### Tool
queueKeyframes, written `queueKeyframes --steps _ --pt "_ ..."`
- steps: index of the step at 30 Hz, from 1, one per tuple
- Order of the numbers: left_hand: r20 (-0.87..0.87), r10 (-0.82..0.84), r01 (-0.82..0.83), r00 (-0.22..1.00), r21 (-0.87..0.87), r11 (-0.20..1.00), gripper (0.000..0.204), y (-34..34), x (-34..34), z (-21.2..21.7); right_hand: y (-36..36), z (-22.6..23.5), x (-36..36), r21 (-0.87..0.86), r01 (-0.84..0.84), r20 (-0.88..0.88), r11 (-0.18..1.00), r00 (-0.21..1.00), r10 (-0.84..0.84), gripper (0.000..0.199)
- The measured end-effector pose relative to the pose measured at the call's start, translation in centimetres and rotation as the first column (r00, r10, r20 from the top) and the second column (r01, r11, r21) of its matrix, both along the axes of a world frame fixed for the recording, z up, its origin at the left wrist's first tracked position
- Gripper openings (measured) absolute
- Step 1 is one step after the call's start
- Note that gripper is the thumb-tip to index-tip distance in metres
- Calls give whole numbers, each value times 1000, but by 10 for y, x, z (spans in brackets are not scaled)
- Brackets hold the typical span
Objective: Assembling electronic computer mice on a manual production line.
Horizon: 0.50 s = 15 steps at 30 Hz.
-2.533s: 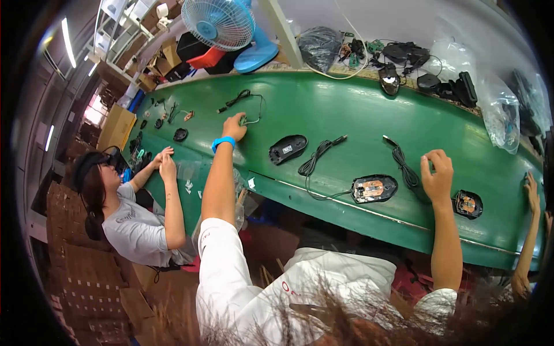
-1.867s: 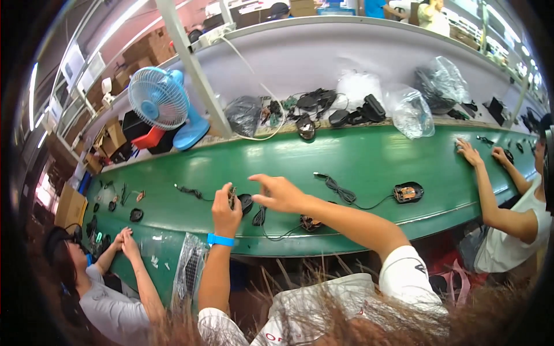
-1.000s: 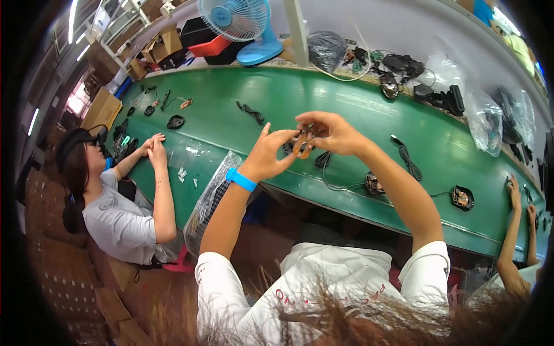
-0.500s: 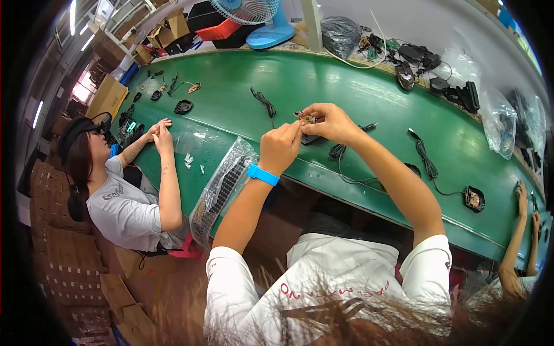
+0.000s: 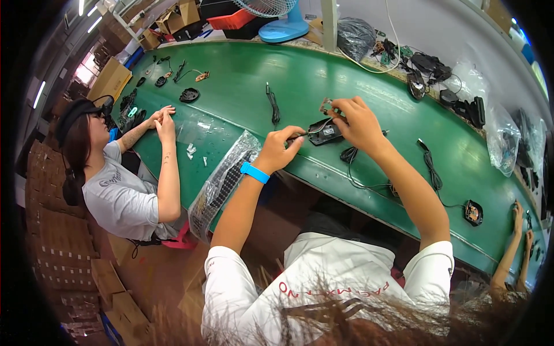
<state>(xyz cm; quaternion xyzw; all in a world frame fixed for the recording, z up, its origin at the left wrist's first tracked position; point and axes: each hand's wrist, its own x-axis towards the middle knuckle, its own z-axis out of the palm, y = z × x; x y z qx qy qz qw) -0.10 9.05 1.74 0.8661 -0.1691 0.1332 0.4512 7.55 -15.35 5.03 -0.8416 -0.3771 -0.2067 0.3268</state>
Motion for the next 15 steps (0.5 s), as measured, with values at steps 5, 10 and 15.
queueKeyframes --steps 5,10,15 --pt "25 120 -120 992 -26 992 18 -4 -1 -6 -9 -13 -4 -111 81 183 991 981 -59 39" --pt "142 179 -204 974 193 960 14 -6 2 -17 -5 -22 -11 -141 92 158 986 985 -70 42" --pt "218 120 -174 969 247 953 13 -7 1 -16 -1 -27 -15 -206 108 160 973 984 -75 43"
